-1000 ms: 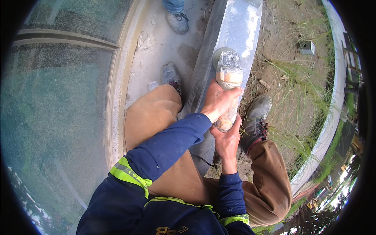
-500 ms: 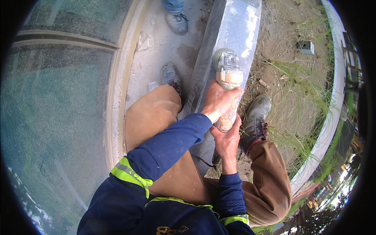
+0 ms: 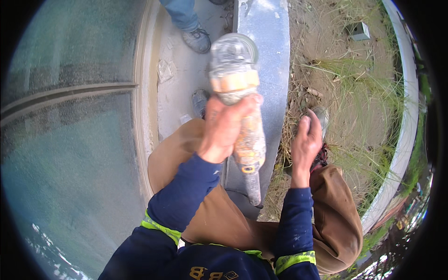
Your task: The person uses an angle grinder to smooth a concrete curb, moving the tool back and forth along the edge. The person occasionally pauses to wipe dust from the surface with a hand.
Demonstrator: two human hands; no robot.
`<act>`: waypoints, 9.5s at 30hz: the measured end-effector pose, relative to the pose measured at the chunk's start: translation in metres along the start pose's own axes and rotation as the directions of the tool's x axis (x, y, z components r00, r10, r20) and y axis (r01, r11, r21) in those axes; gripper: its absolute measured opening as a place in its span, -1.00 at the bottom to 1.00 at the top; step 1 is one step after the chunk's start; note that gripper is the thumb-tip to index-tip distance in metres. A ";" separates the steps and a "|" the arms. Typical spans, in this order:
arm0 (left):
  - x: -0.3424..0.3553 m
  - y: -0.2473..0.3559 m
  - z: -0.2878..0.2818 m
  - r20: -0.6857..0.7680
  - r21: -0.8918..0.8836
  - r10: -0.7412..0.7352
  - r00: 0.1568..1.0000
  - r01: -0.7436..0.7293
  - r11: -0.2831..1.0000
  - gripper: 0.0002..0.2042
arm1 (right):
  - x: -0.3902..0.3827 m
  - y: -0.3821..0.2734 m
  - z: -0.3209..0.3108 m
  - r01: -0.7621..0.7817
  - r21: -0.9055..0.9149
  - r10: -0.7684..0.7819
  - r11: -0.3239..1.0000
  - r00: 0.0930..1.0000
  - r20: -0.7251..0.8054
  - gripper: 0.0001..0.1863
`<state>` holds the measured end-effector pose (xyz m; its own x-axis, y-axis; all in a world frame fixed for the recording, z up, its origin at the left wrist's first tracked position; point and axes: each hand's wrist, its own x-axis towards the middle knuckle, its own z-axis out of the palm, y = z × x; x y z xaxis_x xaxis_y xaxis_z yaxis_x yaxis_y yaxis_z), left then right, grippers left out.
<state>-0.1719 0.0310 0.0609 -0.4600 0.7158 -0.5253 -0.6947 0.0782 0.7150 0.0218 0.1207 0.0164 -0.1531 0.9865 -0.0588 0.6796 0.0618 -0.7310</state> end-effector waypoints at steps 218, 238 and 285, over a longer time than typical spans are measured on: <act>0.020 -0.119 0.062 0.232 0.044 -0.273 0.934 0.271 0.962 -0.50 | -0.114 -0.007 -0.045 -0.536 0.071 0.473 0.842 0.794 0.383 -0.01; 0.030 -0.126 0.075 0.079 0.183 -0.272 0.959 0.254 0.950 -0.39 | -0.099 -0.014 -0.043 -0.549 0.136 0.466 0.825 0.796 0.385 -0.02; -0.009 -0.120 0.031 0.046 0.034 -0.183 0.982 0.181 0.983 -0.77 | -0.138 0.005 -0.035 -0.432 -0.005 0.381 0.902 0.790 0.480 0.02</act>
<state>-0.0677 0.0369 -0.0060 -0.2995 0.7205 -0.6255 -0.7473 0.2305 0.6233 0.0711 -0.0099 0.0444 -0.2061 0.7303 -0.6512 0.6826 -0.3696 -0.6304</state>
